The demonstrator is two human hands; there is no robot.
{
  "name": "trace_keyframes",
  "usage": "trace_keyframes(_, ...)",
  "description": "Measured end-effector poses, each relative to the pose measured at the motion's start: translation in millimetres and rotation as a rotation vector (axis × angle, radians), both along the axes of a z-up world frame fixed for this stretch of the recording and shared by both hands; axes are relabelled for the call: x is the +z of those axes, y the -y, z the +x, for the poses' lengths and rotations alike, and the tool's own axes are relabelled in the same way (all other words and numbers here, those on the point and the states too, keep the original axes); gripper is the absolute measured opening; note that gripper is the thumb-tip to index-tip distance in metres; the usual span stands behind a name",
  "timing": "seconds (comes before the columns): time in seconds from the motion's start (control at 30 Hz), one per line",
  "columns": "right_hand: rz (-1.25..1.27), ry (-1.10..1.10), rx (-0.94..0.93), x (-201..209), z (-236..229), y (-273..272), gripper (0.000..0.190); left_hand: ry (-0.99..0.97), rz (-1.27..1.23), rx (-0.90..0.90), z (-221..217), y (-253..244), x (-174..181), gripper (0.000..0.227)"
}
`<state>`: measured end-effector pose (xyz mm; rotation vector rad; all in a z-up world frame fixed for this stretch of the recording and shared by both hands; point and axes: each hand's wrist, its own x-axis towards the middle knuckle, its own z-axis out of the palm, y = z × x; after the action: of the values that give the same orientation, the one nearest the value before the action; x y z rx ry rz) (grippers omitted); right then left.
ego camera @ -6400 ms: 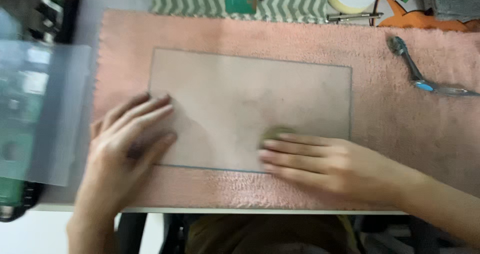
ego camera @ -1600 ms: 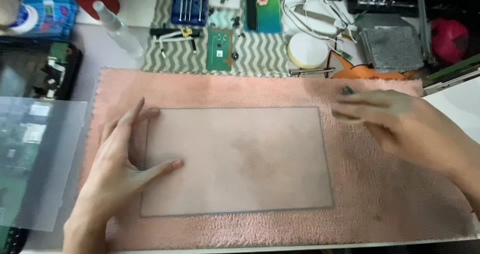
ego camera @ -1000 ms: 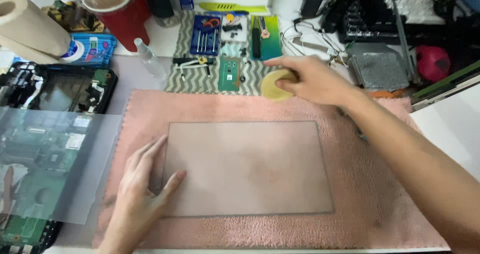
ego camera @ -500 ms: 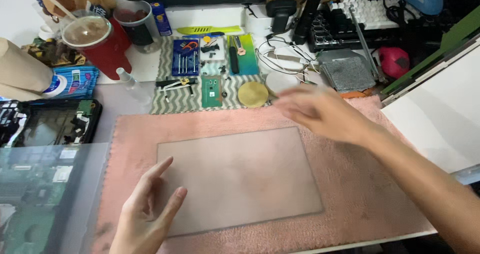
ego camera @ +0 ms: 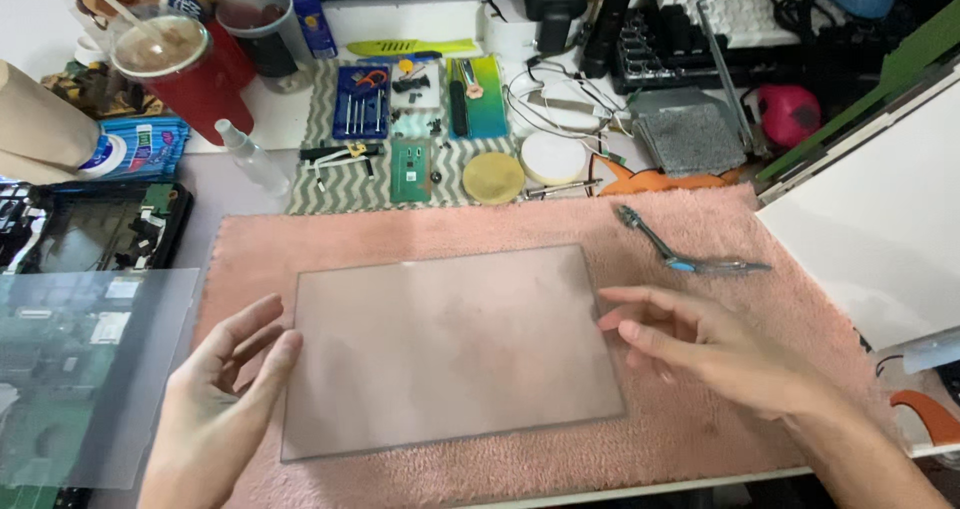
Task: The person scrubs a rectangular glass pane resting on a pink towel using a toothbrush. They then wipe the surface with a round sponge and finish by cleaning the glass with a gray cloth.
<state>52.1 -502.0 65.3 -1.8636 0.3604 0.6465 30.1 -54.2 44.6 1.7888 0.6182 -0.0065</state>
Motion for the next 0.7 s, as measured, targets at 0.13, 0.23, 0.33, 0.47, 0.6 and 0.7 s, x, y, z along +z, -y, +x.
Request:
trace_keyframes(0.13,0.070,0.018,-0.028,1.6,-3.7,-4.9,0.060,-0.068,0.008,-0.001,5.4,12.4,34.3,0.056)
trace_keyframes(0.23,-0.007,-0.013,-0.124,1.3,-2.5,-4.8,0.066,-0.146,-0.044,0.057,9.0,21.6,47.9,0.055)
trace_keyframes(0.33,0.001,-0.001,-0.125,3.0,-0.7,-5.7,0.067,-0.066,-0.049,0.019,12.1,13.6,26.4,0.061)
trace_keyframes(0.47,0.034,-0.076,-0.226,8.1,0.6,-9.1,0.064,0.002,-0.095,-0.021,16.6,13.0,6.5,0.061)
trace_keyframes(0.6,-0.024,-0.048,-0.195,12.3,3.2,-4.1,0.060,-0.076,-0.091,-0.037,21.2,26.0,12.8,0.062)
trace_keyframes(0.7,-0.065,-0.099,-0.277,24.4,7.4,-0.5,0.056,-0.087,-0.107,-0.022,21.9,29.9,10.4,0.062)
